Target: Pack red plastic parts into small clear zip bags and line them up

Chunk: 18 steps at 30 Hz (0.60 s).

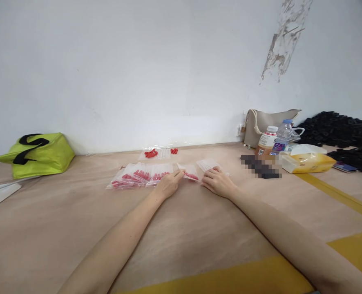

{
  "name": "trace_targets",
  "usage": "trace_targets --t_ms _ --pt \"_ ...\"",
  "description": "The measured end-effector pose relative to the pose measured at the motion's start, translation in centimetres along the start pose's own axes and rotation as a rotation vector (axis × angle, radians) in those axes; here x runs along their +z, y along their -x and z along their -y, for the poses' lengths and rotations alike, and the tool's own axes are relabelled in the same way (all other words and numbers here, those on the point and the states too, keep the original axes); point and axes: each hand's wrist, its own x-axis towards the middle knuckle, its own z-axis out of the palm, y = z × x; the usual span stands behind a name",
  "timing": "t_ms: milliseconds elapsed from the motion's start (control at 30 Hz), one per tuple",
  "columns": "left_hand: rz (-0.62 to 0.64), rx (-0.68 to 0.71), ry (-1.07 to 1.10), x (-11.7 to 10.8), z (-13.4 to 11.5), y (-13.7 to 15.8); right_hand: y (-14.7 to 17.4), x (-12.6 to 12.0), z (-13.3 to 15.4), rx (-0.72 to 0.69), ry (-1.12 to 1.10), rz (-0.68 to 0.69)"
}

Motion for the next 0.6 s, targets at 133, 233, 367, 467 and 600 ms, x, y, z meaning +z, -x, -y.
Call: trace_targets --t_ms 133,233,367,467,600 --pt "0.024 -0.034 -0.033 -1.6 2.3 0.5 0.9 -0.4 -0.7 0.259 -0.129 0.004" --pt "0.07 -0.106 -0.084 -3.2 3.7 1.5 1.9 -0.3 -1.8 0.462 -0.234 0.056" --pt "0.114 -0.133 -0.163 -5.1 4.2 3.0 2.7 -0.3 -2.9 0.519 -0.46 0.115" --pt "0.038 -0.118 -0.211 -5.9 3.3 3.1 2.4 -0.4 -2.8 0.484 -0.57 0.11" --pt "-0.016 -0.068 -0.208 -4.9 0.6 1.2 1.4 0.2 -1.7 0.472 -0.621 0.08"
